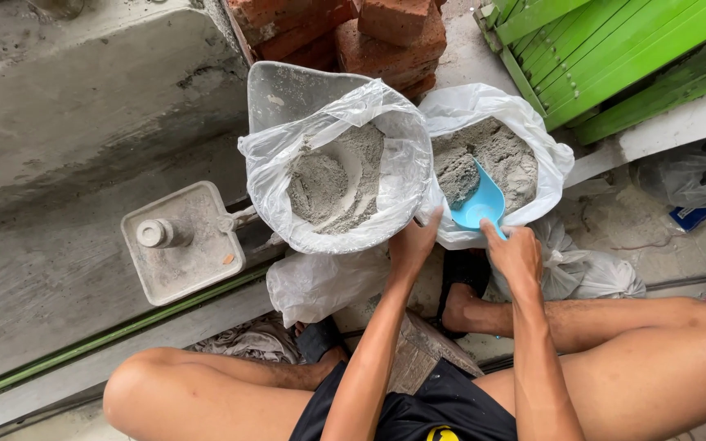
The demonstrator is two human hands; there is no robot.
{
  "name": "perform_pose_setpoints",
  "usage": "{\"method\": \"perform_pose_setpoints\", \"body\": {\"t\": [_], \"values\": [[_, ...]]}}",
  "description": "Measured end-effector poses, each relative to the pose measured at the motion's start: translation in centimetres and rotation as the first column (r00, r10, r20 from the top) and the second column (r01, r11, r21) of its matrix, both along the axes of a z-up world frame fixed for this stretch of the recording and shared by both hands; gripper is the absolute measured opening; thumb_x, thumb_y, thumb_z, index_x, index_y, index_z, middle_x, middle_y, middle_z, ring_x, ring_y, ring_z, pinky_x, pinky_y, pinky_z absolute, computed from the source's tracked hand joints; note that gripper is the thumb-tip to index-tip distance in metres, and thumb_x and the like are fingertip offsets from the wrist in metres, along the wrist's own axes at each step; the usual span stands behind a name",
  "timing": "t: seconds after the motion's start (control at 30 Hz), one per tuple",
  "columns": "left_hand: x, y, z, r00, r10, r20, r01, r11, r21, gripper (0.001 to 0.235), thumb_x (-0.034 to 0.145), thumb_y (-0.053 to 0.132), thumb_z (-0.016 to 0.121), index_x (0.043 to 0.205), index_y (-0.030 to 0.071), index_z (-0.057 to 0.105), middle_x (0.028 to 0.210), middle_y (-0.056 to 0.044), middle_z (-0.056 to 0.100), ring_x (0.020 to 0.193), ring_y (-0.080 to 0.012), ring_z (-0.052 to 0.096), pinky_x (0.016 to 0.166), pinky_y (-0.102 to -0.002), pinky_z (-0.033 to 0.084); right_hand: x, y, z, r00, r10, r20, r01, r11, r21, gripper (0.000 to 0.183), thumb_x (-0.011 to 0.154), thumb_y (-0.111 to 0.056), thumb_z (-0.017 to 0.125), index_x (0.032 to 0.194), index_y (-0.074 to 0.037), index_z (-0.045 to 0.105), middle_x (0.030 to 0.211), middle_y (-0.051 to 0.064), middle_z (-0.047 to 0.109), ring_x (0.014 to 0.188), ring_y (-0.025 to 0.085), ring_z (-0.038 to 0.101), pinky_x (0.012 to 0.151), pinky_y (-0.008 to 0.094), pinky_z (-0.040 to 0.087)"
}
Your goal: The person scoops gray powder from a large white bag into a smaller white bag using a blue scoop. They then fold and tie the smaller bag closed. The person repeats the scooping process to add more powder to the smaller bag.
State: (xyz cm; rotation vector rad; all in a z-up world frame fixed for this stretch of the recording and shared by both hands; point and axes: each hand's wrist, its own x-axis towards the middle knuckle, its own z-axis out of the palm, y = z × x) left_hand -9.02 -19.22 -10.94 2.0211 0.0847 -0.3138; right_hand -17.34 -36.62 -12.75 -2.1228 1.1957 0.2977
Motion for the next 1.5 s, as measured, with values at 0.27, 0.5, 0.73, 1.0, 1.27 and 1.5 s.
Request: {"method": "perform_pose_setpoints", "body": {"t": [0.27, 0.5, 0.73, 1.0, 1.27, 1.5], "values": [[-0.6, -1.0, -3.1, 0.995, 0.094, 0.044, -0.092, 0.995, -0.047, 0.058, 0.097, 0.022, 0.063, 0.143, -0.009, 0.049, 0.136, -0.035, 0.057, 0.125, -0.0525, 0.056, 0.099, -0.064, 0.051, 0.2, 0.7, 2.4, 1.000, 0.012, 0.012, -0.012, 0.999, -0.039, 0.047, 0.097, -0.053, 0.066, 0.073, -0.012, 0.073, 0.071, 0.020, 0.068, 0.086, 0.048, 0.070, 0.073, 0.051, 0.054], [-2.3, 5.0, 4.5, 0.911, -0.260, -0.320, 0.282, 0.959, 0.024, 0.075, 0.086, 0.060, 0.070, 0.119, -0.007, 0.065, 0.111, -0.026, 0.072, 0.115, -0.0418, 0.068, 0.099, -0.053, 0.054, 1.1, 2.7, 5.8, 0.974, 0.156, 0.162, -0.059, 0.871, -0.487, 0.037, 0.099, -0.037, 0.076, 0.119, -0.007, 0.071, 0.113, 0.022, 0.067, 0.111, 0.046, 0.061, 0.091, 0.058, 0.047], [-0.8, 18.3, 5.8, 0.968, 0.076, -0.240, -0.070, 0.997, 0.032, 0.027, 0.078, 0.027, 0.079, 0.090, 0.003, 0.081, 0.076, -0.020, 0.076, 0.075, -0.0265, 0.075, 0.067, -0.041, 0.058, 6.6, 5.6, 8.1, 0.830, 0.005, 0.557, -0.266, 0.882, 0.389, 0.039, 0.108, -0.021, 0.043, 0.140, -0.002, 0.055, 0.128, 0.021, 0.067, 0.112, 0.025, 0.063, 0.087, 0.036, 0.053], [8.7, 20.6, 8.7, 0.990, 0.084, 0.117, -0.078, 0.996, -0.053, 0.070, 0.096, 0.039, 0.049, 0.155, 0.004, 0.031, 0.156, -0.019, 0.047, 0.140, -0.0267, 0.053, 0.114, -0.048, 0.042, 10.2, 8.4, 3.0, 0.865, -0.231, 0.446, -0.165, 0.708, 0.687, 0.024, 0.103, -0.024, 0.050, 0.120, -0.018, 0.066, 0.097, -0.002, 0.072, 0.081, 0.009, 0.064, 0.065, 0.028, 0.056], [9.6, 19.0, 5.7, 0.945, 0.154, 0.289, -0.160, 0.987, -0.005, 0.035, 0.107, 0.040, 0.047, 0.114, 0.010, 0.065, 0.102, -0.012, 0.070, 0.100, -0.0284, 0.069, 0.090, -0.047, 0.054, 9.8, 6.8, 1.5, 0.783, -0.332, 0.526, -0.174, 0.695, 0.698, 0.015, 0.096, -0.022, 0.075, 0.107, -0.013, 0.071, 0.090, -0.003, 0.070, 0.074, 0.007, 0.067, 0.071, 0.028, 0.064], [9.7, 19.5, 4.8, 0.794, 0.100, 0.600, -0.350, 0.882, 0.316, 0.027, 0.105, 0.030, 0.058, 0.088, 0.009, 0.054, 0.079, -0.006, 0.056, 0.073, -0.0298, 0.068, 0.062, -0.044, 0.057, 8.5, 7.2, 4.1, 0.700, -0.299, 0.648, -0.201, 0.789, 0.581, 0.009, 0.106, -0.017, 0.059, 0.109, -0.009, 0.063, 0.094, 0.001, 0.058, 0.080, 0.010, 0.063, 0.070, 0.028, 0.060]]}}
